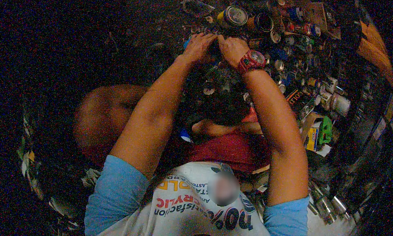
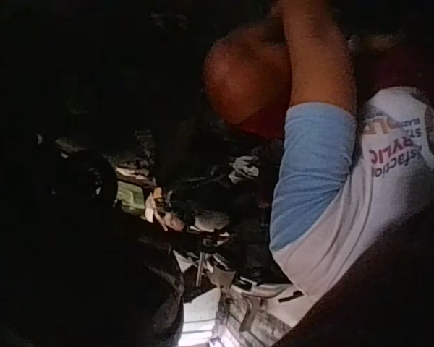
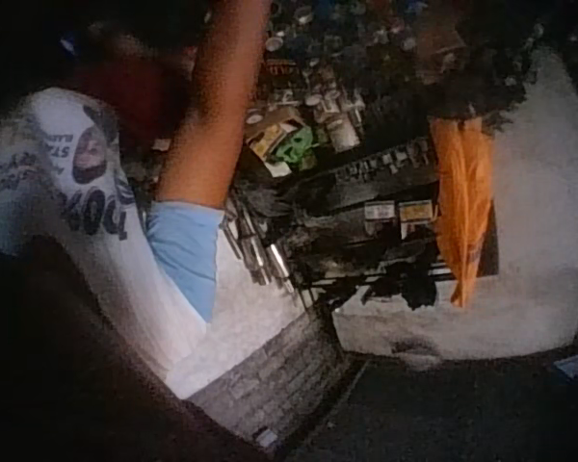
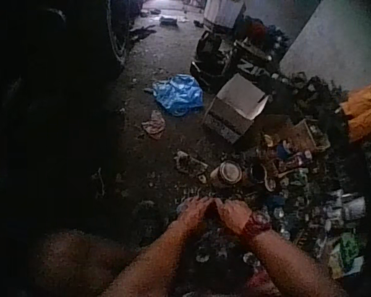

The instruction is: The person sits on the floor sorting through paint cans and debris, then stands and walks to a car bumper. They attach a hose to a spray gun and apply paint to the bumper, which is covered in newspaper.

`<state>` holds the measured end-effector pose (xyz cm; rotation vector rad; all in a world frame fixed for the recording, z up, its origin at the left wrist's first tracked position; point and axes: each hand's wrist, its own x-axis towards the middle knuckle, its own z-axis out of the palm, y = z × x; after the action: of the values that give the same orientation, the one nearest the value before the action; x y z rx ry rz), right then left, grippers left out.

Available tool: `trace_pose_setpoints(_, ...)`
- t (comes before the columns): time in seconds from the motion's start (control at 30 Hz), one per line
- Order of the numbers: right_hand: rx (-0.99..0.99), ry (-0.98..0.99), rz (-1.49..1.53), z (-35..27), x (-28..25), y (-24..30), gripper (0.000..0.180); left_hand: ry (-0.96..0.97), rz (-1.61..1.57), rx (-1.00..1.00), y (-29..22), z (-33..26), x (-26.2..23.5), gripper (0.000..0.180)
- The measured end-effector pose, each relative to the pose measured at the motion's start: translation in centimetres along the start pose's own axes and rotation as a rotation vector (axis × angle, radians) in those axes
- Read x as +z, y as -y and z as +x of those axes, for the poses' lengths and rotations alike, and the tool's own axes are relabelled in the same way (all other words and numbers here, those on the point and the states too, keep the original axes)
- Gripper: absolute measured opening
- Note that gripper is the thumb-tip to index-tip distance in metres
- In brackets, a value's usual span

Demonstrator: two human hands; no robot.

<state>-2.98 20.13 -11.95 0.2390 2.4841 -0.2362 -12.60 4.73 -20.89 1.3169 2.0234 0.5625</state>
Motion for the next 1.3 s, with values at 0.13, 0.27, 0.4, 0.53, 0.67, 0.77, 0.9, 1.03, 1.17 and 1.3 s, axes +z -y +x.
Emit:
trace_pose_setpoints(0.13, -0.022, 0.015, 0.014, -0.3, 0.0, -0.4, 0.086, 0.012, -0.018, 0.012, 0.0, 0.1, -0.1, 0.095)
trace_pose_setpoints(0.27, -0.015, 0.036, -0.004, -0.4, -0.8, -0.2, 0.103, -0.01, 0.019, 0.004, 0.1, 0.2, 0.3, 0.096)
trace_pose_setpoints(0.4, -0.004, 0.024, -0.035, 0.0, 0.0, -1.0, 0.104, -0.007, 0.021, 0.002, 0.3, 0.3, 0.6, 0.097)
trace_pose_setpoints(0.53, -0.057, 0.021, -0.008, -0.3, -1.0, -1.1, 0.084, 0.007, 0.026, 0.005, 0.4, 0.3, 0.5, 0.098)
trace_pose_setpoints(0.67, -0.079, -0.047, -0.026, -0.3, -0.4, -1.5, 0.053, 0.002, 0.026, 0.011, 0.1, 0.2, -0.1, 0.098)
trace_pose_setpoints(0.77, -0.091, -0.067, -0.035, -0.3, -0.8, -1.3, 0.046, 0.005, 0.009, 0.003, 0.3, 0.1, -0.1, 0.098)
trace_pose_setpoints(0.9, -0.047, -0.06, -0.088, 0.3, -0.1, -1.3, 0.057, 0.016, 0.001, 0.01, 0.1, 0.0, -0.2, 0.098)
trace_pose_setpoints(1.03, -0.089, -0.002, -0.086, 0.1, -1.6, -0.7, 0.042, 0.012, -0.002, -0.006, 0.3, 0.0, 0.0, 0.097)
trace_pose_setpoints(1.17, -0.06, 0.004, -0.052, 0.1, -2.4, -0.2, 0.027, 0.005, 0.0, 0.006, 0.2, -0.1, -0.1, 0.098)
trace_pose_setpoints(1.3, -0.028, 0.033, -0.098, 0.7, -2.6, 0.4, 0.026, 0.013, 0.004, -0.011, 0.1, -0.3, -0.1, 0.098)
